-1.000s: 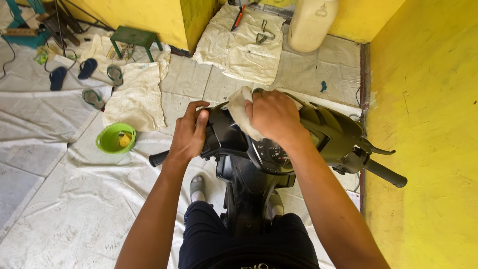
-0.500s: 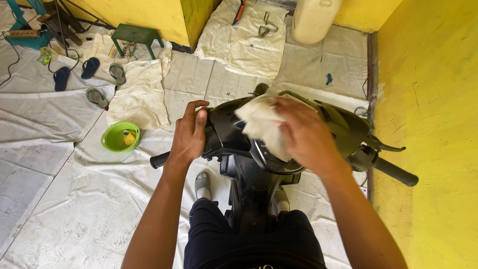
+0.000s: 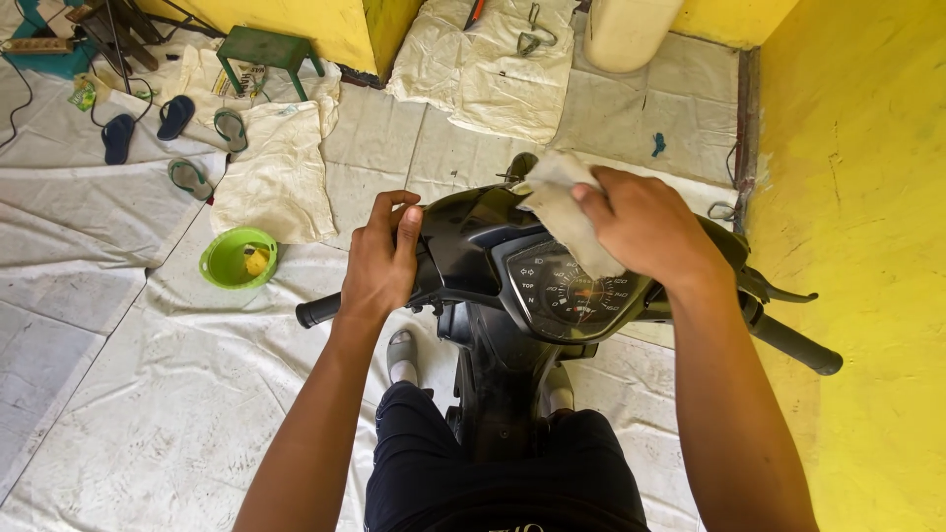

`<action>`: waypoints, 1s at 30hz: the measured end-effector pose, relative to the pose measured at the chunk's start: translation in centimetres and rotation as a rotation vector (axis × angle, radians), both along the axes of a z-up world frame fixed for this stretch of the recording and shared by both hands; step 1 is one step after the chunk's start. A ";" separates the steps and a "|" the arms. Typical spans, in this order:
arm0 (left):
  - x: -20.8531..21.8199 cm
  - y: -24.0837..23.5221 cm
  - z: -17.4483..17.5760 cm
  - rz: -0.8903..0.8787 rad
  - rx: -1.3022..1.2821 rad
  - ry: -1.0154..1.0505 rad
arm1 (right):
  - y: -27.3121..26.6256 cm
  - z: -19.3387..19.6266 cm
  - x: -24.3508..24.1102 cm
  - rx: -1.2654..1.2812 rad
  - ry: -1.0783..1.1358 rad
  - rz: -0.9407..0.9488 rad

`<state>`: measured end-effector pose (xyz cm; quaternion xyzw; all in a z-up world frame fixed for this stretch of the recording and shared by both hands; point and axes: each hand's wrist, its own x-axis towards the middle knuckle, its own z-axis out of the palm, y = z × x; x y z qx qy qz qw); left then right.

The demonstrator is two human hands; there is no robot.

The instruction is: The person wipes the dashboard and handlebars of a motorcycle using a white cloth. They clean the instrument cluster, the left and right handlebar grips, and the surrounding plastic fairings in a repetitive wiping motion.

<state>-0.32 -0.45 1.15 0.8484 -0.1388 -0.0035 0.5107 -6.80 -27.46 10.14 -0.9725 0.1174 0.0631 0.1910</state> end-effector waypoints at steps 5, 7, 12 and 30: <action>-0.2 0.2 -0.6 0.011 -0.002 -0.021 | -1.4 -1.7 5.1 0.086 0.113 0.070; 0.0 0.3 -0.7 0.003 -0.017 -0.073 | -1.7 -2.2 6.5 0.144 0.139 0.089; 0.1 0.3 -0.6 0.002 -0.029 -0.030 | -1.5 -2.1 5.8 0.129 0.122 0.056; -0.2 0.6 -1.0 -0.037 -0.114 -0.117 | 0.1 -1.7 1.1 0.108 -0.293 0.038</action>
